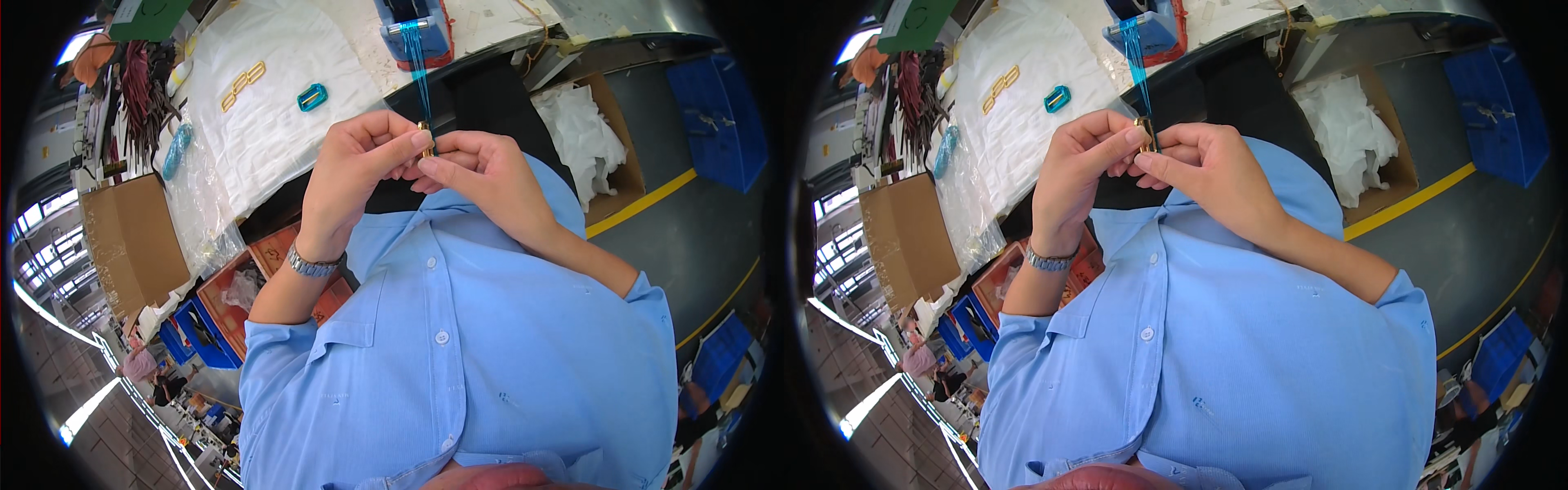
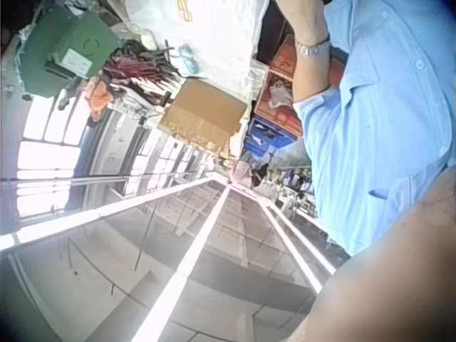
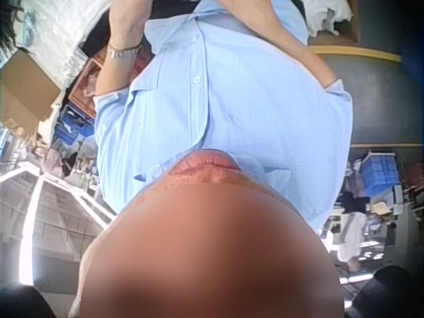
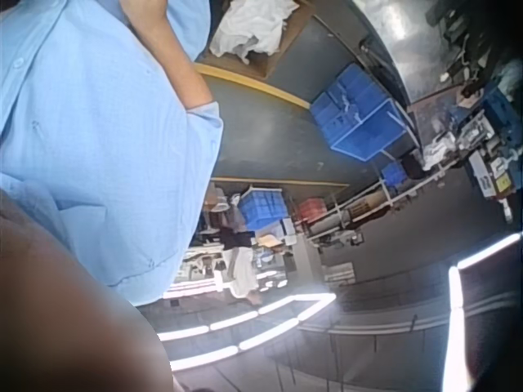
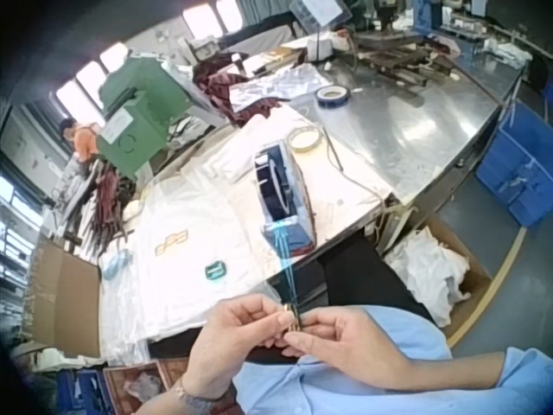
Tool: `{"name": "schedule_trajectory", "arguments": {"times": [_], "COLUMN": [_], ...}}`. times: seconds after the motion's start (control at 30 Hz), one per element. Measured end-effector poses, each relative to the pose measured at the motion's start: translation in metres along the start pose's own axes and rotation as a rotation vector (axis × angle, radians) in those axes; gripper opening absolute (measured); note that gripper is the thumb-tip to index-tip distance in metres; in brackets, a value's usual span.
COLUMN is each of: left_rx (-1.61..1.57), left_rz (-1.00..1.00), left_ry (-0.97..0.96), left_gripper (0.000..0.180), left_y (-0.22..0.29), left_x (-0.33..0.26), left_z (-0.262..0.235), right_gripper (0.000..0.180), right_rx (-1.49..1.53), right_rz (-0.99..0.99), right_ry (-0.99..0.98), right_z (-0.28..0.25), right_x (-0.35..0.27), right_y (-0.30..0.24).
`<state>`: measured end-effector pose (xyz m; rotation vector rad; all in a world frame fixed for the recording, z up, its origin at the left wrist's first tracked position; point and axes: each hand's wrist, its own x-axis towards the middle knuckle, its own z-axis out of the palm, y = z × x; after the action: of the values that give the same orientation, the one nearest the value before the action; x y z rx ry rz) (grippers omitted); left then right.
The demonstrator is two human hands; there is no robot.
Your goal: The recorder is wrapping gold-colored metal buckles with protective film and securing them with tape before placing them into a plastic bag.
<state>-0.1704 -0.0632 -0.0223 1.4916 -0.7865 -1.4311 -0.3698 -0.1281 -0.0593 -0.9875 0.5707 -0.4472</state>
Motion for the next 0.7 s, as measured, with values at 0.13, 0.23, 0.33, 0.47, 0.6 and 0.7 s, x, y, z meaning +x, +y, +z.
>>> {"name": "schedule_trajectory", "arguments": {"times": [0.13, 0.23, 0.33, 0.47, 0.6, 0.7], "left_rx": [0.054, 0.216, 0.112, -0.047, -0.045, -0.059], "left_rz": [0.013, 0.105, 0.137, -0.005, -0.055, -0.118], "left_ry": [-0.009, 0.066, 0.077, -0.001, -0.001, -0.054], "left_gripper": [0.016, 0.016, 0.021, 0.029, 0.033, 0.032], "left_y": [-0.005, -0.007, -0.016, -0.027, -0.025, -0.023], "left_x": [0.005, 0.001, 0.003, 0.005, 0.011, 0.016], "left_z": [-0.003, 0.003, 0.007, -0.002, -0.005, -0.015], "right_gripper": [0.026, 0.027, 0.028, 0.031, 0.034, 0.033], "right_rx": [-0.007, 0.008, -0.011, 0.015, 0.343, 0.308], "right_rz": [0.017, 0.025, 0.017, 0.035, 0.188, 0.231], "right_ry": [0.012, 0.028, 0.039, 0.017, -0.018, -0.09], "right_z": [-0.004, -0.005, -0.005, -0.007, -0.007, -0.009], "right_x": [0.003, 0.003, 0.003, 0.004, 0.006, 0.006], "right_y": [0.002, 0.003, 0.004, 0.005, 0.006, 0.004]}}
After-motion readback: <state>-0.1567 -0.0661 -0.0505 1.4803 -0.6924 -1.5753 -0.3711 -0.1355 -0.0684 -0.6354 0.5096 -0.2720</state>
